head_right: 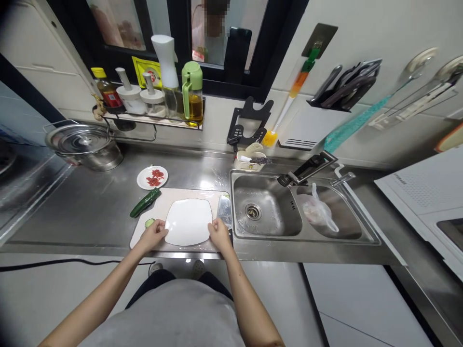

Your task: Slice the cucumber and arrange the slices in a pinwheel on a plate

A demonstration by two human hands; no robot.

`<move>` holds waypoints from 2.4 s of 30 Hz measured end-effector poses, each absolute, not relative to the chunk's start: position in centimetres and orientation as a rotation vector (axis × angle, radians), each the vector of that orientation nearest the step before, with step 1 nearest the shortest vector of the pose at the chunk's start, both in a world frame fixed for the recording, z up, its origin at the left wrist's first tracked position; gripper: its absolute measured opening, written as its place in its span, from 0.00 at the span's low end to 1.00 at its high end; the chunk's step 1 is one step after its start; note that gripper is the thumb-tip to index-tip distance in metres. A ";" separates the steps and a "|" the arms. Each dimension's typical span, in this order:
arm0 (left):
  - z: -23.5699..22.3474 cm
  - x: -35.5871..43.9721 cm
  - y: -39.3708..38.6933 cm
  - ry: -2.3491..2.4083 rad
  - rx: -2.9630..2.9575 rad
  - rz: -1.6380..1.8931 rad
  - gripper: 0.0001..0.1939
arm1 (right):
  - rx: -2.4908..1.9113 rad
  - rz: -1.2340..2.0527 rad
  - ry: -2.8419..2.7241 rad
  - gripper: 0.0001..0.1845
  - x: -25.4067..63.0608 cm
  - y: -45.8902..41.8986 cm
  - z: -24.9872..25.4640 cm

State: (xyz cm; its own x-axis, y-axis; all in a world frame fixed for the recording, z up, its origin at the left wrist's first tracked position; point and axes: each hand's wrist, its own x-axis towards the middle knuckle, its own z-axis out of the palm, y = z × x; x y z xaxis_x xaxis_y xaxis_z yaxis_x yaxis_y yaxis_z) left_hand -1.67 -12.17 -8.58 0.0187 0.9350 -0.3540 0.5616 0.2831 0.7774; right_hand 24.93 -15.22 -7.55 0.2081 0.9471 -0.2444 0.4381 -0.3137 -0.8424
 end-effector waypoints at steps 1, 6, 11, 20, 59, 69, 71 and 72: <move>-8.6 -1.7 -12.1 1.668 1.405 0.507 0.10 | -1.873 1.019 -1.309 0.08 24.9 -15.1 -7.9; -8.6 -1.8 -11.9 1.700 1.447 0.448 0.11 | -1.912 0.959 -1.400 0.09 25.0 -15.0 -8.7; -8.7 -1.9 -12.0 1.708 1.470 0.417 0.12 | -1.912 0.941 -1.420 0.10 24.7 -15.0 -8.8; -8.3 -1.7 -11.8 1.730 1.486 0.385 0.13 | -2.075 0.892 -1.486 0.08 23.9 -14.7 -8.5; -9.1 -7.0 -11.7 2.040 1.731 0.448 0.18 | -2.049 0.788 -1.840 0.13 19.1 -15.5 -4.3; -9.3 -7.8 -11.8 1.979 1.936 0.453 0.17 | -2.041 0.748 -1.771 0.15 17.9 -15.2 -3.5; -9.4 -7.9 -11.6 1.973 1.952 0.493 0.16 | -2.033 0.772 -1.796 0.14 17.2 -15.3 -3.5; -9.4 -7.9 -11.6 1.973 1.953 0.528 0.16 | -2.032 0.783 -1.810 0.14 16.9 -15.3 -3.5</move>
